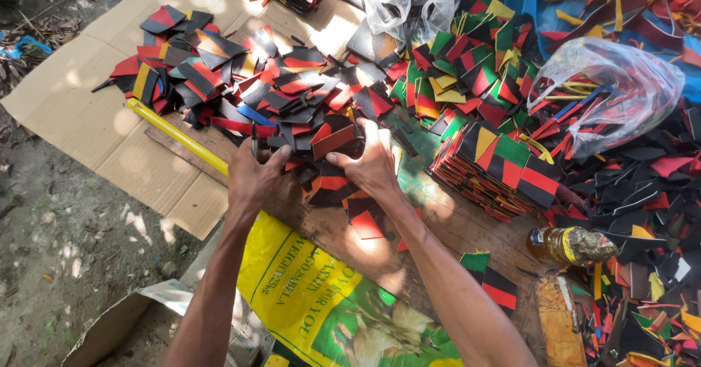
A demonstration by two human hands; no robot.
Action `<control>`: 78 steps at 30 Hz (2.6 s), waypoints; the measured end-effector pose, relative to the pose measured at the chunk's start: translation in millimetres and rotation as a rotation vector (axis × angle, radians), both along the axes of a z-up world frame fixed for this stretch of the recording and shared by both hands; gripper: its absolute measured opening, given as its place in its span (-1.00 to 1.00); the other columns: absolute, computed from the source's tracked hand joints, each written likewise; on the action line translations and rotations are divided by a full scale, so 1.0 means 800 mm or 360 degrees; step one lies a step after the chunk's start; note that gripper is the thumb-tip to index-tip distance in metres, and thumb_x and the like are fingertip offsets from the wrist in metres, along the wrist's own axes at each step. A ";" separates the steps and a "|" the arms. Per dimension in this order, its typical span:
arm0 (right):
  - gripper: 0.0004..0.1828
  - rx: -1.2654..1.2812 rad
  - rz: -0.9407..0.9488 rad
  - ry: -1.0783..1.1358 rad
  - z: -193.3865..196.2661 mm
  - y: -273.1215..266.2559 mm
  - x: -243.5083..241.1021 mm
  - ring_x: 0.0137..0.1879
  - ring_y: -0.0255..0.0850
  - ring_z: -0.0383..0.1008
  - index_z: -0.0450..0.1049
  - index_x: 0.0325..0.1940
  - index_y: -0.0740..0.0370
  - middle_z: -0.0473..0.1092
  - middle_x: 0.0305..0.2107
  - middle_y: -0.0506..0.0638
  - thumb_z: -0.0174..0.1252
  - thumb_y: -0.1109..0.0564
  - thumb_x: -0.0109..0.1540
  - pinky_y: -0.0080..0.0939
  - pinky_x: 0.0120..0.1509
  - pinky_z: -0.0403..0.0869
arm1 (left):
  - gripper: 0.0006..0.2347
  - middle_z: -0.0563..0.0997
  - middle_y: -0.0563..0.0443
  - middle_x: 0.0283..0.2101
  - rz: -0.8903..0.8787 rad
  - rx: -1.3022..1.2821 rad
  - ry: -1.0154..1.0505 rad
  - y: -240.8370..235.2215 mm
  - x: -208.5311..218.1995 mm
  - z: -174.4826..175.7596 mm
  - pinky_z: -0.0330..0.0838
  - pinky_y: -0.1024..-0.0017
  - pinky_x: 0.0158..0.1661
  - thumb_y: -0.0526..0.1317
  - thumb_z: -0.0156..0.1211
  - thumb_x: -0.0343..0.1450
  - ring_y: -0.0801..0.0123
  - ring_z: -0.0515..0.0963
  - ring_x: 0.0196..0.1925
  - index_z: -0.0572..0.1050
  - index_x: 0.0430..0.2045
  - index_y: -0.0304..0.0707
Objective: The person assembles small leather pieces by hand, aligning and pressing them together on a wooden workbench. They use a wooden block to press the pieces and a utility knife to trim edges, working with red, black, green, and yellow leather scraps.
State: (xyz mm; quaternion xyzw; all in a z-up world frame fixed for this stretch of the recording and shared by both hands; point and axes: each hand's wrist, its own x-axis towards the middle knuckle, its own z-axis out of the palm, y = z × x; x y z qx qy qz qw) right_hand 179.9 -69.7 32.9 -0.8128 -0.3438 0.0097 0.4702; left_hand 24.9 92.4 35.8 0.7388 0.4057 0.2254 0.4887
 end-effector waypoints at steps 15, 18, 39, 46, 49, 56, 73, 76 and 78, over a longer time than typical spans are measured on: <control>-0.50 0.0551 0.0468 0.0493 0.069 0.044 0.042 -0.13 -0.33 0.52 0.41 0.06 0.26 0.49 -0.22 -0.05 0.44 0.25 0.09 -0.33 -0.02 0.51 | -0.79 0.72 -0.08 -0.31 -0.0326 -0.0386 -0.0943 0.034 0.029 0.055 0.65 0.55 -0.30 -0.42 0.31 0.35 0.48 0.69 -0.38 0.56 -0.17 -0.55; -0.54 0.0769 0.0679 0.0589 0.097 0.044 0.043 -0.09 -0.34 0.53 0.37 0.09 0.25 0.50 -0.19 -0.03 0.39 0.29 0.17 -0.36 0.04 0.55 | -0.79 0.71 -0.07 -0.28 -0.0324 -0.0235 -0.1069 0.044 0.028 0.091 0.62 0.62 -0.27 -0.44 0.34 0.38 0.52 0.69 -0.34 0.57 -0.14 -0.59; -0.64 0.0234 0.0273 -0.0420 0.025 -0.010 0.040 -0.16 -0.04 0.55 0.44 -0.07 0.33 0.43 -0.23 0.14 0.35 0.37 0.08 -0.10 -0.09 0.51 | -0.60 0.57 -0.44 -0.06 0.0136 0.1254 0.0199 0.047 -0.057 -0.005 0.47 0.09 -0.41 -0.22 0.42 0.29 -0.06 0.64 -0.37 0.59 -0.04 -0.48; -0.65 0.0185 0.0221 -0.0324 0.026 -0.025 0.036 -0.25 -0.09 0.45 0.36 -0.14 0.31 0.38 -0.29 0.09 0.34 0.36 0.09 -0.07 -0.18 0.43 | -0.81 0.66 -0.13 -0.43 -0.0043 0.0796 0.0246 0.053 -0.043 -0.003 0.44 0.21 -0.45 -0.17 0.43 0.38 0.21 0.59 -0.51 0.68 -0.30 -0.33; -0.64 0.0229 0.0180 -0.0058 0.026 -0.027 0.039 -0.24 -0.13 0.48 0.30 -0.08 0.30 0.38 -0.27 0.05 0.30 0.34 0.14 -0.11 -0.16 0.47 | -0.83 0.67 0.03 -0.41 -0.0035 0.0568 -0.0187 0.055 -0.057 0.019 0.44 0.42 -0.51 -0.20 0.43 0.38 0.44 0.58 -0.50 0.68 -0.27 -0.29; -0.51 0.0251 0.0307 -0.0512 0.022 -0.029 0.027 -0.11 -0.02 0.45 0.42 -0.10 0.32 0.37 -0.20 0.16 0.42 0.37 -0.07 -0.10 -0.04 0.46 | -0.85 0.72 0.14 -0.42 -0.0336 0.0151 -0.0365 0.011 -0.027 0.012 0.50 0.57 -0.41 -0.19 0.28 0.46 0.66 0.60 -0.46 0.71 -0.36 -0.26; -0.41 0.0585 0.0342 0.0727 0.088 -0.283 -0.023 -0.05 -0.41 0.38 0.33 0.32 0.21 0.35 -0.23 -0.15 0.32 0.33 0.22 -0.40 0.05 0.43 | -0.77 0.65 0.02 -0.12 -0.0983 -0.0232 -0.0720 -0.134 -0.021 0.016 0.51 0.52 -0.11 -0.33 0.20 0.41 0.47 0.61 -0.15 0.57 -0.08 -0.43; -0.43 0.0518 0.0261 0.0807 0.069 -0.310 -0.041 -0.07 -0.42 0.38 0.38 0.28 0.23 0.38 -0.24 -0.14 0.33 0.34 0.20 -0.42 0.04 0.40 | -0.73 0.73 0.04 -0.20 -0.1184 -0.0433 -0.0248 -0.226 0.005 0.015 0.54 0.55 -0.21 -0.25 0.33 0.36 0.55 0.64 -0.22 0.62 -0.10 -0.37; -0.44 0.0376 0.0182 0.0702 0.053 -0.324 -0.050 -0.07 -0.41 0.38 0.41 0.26 0.23 0.40 -0.24 -0.11 0.34 0.34 0.18 -0.41 0.03 0.39 | -0.71 0.74 0.05 -0.32 -0.1375 -0.0243 0.0046 -0.270 0.016 0.007 0.50 0.57 -0.25 -0.23 0.34 0.35 0.57 0.65 -0.32 0.61 -0.07 -0.32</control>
